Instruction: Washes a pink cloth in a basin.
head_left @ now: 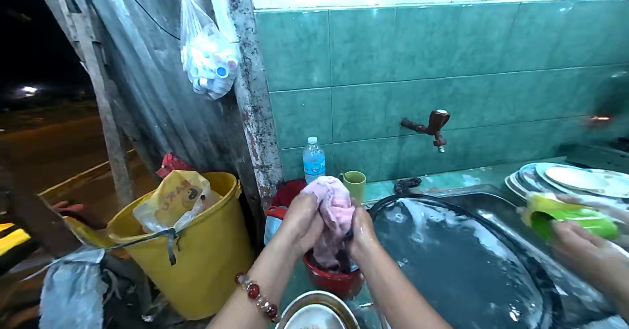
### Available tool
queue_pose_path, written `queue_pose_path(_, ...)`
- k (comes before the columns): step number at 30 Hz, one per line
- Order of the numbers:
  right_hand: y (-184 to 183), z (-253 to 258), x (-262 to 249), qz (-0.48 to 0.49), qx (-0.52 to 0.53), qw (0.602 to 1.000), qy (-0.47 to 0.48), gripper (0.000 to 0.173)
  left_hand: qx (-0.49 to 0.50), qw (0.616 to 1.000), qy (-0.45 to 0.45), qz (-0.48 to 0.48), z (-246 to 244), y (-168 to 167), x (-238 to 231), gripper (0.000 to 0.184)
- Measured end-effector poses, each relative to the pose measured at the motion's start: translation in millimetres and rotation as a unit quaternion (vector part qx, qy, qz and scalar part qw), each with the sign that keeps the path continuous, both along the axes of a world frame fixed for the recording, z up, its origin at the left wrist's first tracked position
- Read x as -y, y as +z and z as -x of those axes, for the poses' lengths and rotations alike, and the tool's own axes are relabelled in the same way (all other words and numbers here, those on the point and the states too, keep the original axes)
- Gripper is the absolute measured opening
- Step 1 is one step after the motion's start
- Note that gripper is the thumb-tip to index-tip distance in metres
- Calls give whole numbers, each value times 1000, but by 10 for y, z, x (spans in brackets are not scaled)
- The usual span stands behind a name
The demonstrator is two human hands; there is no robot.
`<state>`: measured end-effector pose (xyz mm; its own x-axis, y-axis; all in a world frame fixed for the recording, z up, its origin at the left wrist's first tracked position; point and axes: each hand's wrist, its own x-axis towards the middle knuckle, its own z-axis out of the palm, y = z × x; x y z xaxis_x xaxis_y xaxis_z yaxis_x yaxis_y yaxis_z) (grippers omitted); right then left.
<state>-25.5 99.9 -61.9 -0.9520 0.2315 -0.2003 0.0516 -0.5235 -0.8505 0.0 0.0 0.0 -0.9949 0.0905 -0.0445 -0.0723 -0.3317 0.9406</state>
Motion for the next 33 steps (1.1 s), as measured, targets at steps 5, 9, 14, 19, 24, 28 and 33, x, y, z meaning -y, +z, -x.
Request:
queue_pose_path(5,201,-254,330,-184,-37,982,28,36,46,988,70,130,185,-481,-135,34)
queue_pose_path(9,113,99,-36,-244,-85,959,119,35,81,979,-27,185,217,-250,-72,41)
queue_pose_path(14,464,222,-604,-8,-146,924,353,24,-117,892,-223,374,291,696,304,32)
queue_pose_path(19,1136,254,-897,-213,-265,838,427,25,-188,815,-294,461,325,1430,473,15)
queue_pose_path(24,1429,-308,-765,-563,-298,726,260,18,-339,752,16,565,236,811,427,22)
queue_pose_path(28,1011,-782,-166,-709,-276,621,188,33,-164,918,150,328,23,-173,282,27)
queue_pose_path(33,416,-339,131,-640,-359,663,148,34,36,998,32,-48,-508,-471,138,41)
